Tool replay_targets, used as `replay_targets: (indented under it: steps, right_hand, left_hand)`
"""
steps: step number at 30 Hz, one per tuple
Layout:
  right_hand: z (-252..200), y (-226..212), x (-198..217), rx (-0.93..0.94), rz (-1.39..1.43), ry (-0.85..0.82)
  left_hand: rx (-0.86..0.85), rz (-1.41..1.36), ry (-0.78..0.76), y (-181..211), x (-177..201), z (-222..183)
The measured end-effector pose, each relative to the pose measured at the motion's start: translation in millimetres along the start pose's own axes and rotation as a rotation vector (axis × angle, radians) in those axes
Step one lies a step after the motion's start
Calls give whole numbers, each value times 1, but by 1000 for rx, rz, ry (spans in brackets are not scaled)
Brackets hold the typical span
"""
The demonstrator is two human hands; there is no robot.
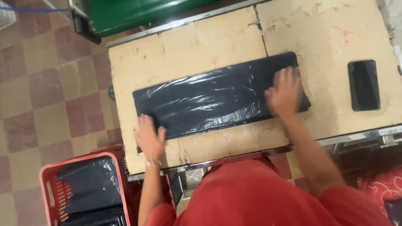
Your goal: Catching plastic bags from a production machine, folding them into a uniform shape, and stacking them into a collection crate.
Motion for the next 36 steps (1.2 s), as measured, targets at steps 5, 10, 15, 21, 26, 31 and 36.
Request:
replay_targets:
  steps: [5,10,15,21,26,31,36]
  right_hand:
    - [-86,-91,-26,494,-63,-207]
    - [-106,-88,-23,414,-210,-198]
    - [-127,-192,-23,687,48,-274]
    - [-170,-163,-28,772,461,-61]
    - [-175,-110,-11,65,726,-582]
    - [-162,-65,8,-1084,1269,-476]
    - [-210,-20,-59,-921,1334,-617]
  left_hand:
    - [-335,45,-275,2,-23,-40]
    - [-686,282,-130,-29,-19,-26]
    - [-900,204,-410,1,-10,-30]
    - [-886,-596,-1004,140,21,-2]
    - [-360,-901,-1228,146,-88,77]
    - [356,-979,-1140,106,-164,86]
    - [-124,-974,-492,127,-128,48]
Point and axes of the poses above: each hand's wrist, its own z-axis towards the middle knuckle, its own x-axis out of the back of the hand, y = z × x, the point moved 1 cm from there along z, towards the middle knuckle, and after that the axes turned 10 degrees about -z, right-handed, at the moved point
